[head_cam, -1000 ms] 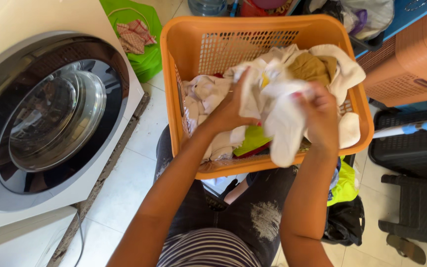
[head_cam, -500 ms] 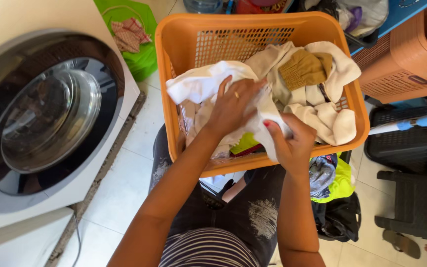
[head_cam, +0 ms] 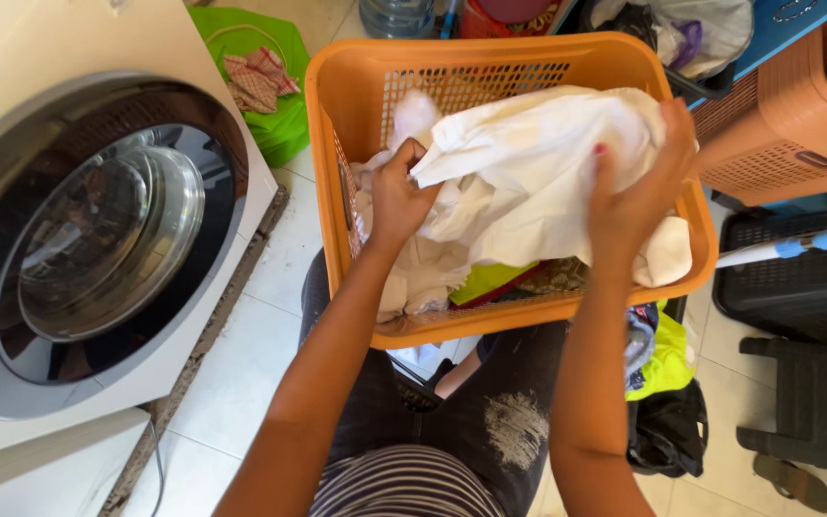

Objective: The person sorts laundry from an orange basket, handling items one at a time. They pick up a white garment, a dark pair of jeans, a neon green shirt, and a dark patterned item, inspecting each before placing them aside.

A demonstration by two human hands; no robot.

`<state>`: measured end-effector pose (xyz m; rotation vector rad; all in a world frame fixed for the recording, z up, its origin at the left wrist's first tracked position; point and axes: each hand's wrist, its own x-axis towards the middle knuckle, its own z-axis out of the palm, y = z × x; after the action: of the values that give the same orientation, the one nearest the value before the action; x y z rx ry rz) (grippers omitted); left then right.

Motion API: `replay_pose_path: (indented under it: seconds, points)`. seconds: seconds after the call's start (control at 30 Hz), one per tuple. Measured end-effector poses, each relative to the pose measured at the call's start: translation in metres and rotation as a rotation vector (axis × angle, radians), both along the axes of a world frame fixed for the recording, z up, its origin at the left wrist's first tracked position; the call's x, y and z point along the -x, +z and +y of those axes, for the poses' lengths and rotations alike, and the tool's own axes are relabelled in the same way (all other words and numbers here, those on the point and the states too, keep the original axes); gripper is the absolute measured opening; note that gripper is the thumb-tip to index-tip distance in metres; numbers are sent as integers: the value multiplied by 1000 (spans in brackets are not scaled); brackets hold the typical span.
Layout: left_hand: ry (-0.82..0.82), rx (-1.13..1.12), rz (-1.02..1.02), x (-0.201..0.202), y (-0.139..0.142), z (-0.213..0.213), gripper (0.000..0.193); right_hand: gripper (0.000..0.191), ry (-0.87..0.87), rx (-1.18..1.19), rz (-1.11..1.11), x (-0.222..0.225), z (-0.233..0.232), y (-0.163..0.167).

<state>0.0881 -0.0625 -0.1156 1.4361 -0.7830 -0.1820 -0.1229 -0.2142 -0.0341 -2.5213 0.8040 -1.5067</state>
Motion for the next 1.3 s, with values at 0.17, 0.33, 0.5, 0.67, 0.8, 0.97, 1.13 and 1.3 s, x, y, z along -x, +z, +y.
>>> replay_pose_path:
  seconds: [0.17, 0.33, 0.5, 0.67, 0.8, 0.97, 1.13, 1.3]
  points:
    - [-138, 382, 301, -7, -15, -10, 35, 26, 423, -286, 201, -58, 67, -48]
    - [-161, 641, 741, -11, -8, -12, 36, 20, 398, -11, 427, -87, 64, -52]
    - [-383, 701, 1049, -8, -5, -8, 39, 14, 197, -353, 539, -89, 45, -47]
    - [-547, 585, 1143, -16, -14, 0, 35, 40, 607, -496, 506, -102, 57, -71]
    - [-550, 668, 1245, -21, -12, 1, 36, 36, 660, -704, 282, -105, 57, -77]
    - [-391, 343, 638, 1, -8, -7, 40, 19, 490, -575, 162, -101, 36, -60]
    - [-163, 45, -89, 11, -7, -13, 29, 17, 448, -454, 170, -99, 19, -43]
    - [2, -84, -57, 1, -2, -8, 22, 22, 571, -597, 19, -101, 9, -54]
